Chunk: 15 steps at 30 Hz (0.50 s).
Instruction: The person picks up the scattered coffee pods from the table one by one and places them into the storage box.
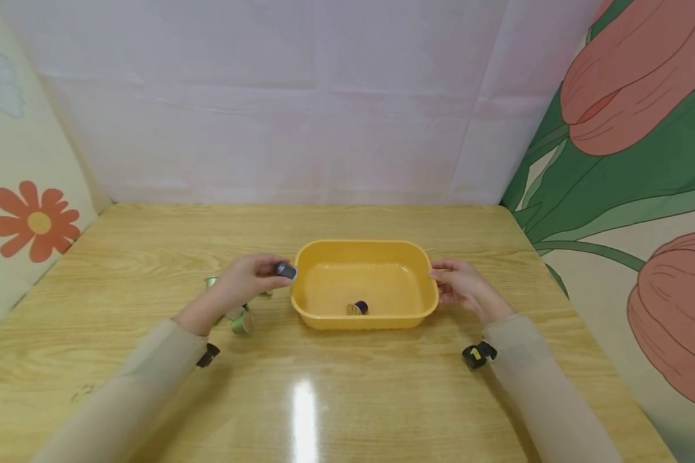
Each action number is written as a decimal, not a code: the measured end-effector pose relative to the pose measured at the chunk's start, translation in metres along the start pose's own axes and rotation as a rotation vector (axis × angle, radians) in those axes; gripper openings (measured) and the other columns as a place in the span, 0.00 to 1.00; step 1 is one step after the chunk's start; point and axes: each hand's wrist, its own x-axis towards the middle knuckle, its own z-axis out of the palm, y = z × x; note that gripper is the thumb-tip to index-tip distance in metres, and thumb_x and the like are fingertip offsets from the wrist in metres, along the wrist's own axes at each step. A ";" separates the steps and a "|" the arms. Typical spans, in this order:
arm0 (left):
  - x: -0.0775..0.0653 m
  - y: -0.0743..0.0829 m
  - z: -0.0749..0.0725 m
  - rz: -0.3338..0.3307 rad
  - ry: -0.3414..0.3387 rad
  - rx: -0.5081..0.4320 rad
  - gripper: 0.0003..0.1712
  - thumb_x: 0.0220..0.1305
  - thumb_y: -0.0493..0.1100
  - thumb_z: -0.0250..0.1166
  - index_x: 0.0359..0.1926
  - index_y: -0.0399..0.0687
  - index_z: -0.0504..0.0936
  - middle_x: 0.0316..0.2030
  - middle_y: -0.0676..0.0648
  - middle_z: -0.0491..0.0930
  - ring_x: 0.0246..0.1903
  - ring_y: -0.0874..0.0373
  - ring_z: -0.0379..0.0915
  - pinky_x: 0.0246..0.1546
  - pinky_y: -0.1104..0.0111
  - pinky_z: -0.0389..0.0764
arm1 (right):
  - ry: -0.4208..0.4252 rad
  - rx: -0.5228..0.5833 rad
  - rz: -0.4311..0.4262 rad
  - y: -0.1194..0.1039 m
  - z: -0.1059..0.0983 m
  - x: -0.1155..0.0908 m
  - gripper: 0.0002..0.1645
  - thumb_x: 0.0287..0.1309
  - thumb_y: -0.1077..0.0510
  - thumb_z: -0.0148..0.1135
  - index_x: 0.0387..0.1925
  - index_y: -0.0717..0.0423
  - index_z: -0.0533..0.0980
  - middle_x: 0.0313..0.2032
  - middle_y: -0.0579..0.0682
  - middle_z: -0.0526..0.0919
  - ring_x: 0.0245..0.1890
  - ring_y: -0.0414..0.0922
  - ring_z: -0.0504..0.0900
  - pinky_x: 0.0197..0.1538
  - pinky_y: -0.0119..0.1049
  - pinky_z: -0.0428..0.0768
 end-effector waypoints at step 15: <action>0.011 0.008 0.004 -0.059 0.006 0.033 0.30 0.66 0.47 0.66 0.64 0.36 0.72 0.57 0.37 0.77 0.53 0.45 0.76 0.46 0.57 0.81 | -0.004 0.017 -0.009 -0.001 0.002 -0.001 0.18 0.72 0.65 0.48 0.58 0.70 0.62 0.30 0.46 0.82 0.27 0.39 0.81 0.31 0.34 0.84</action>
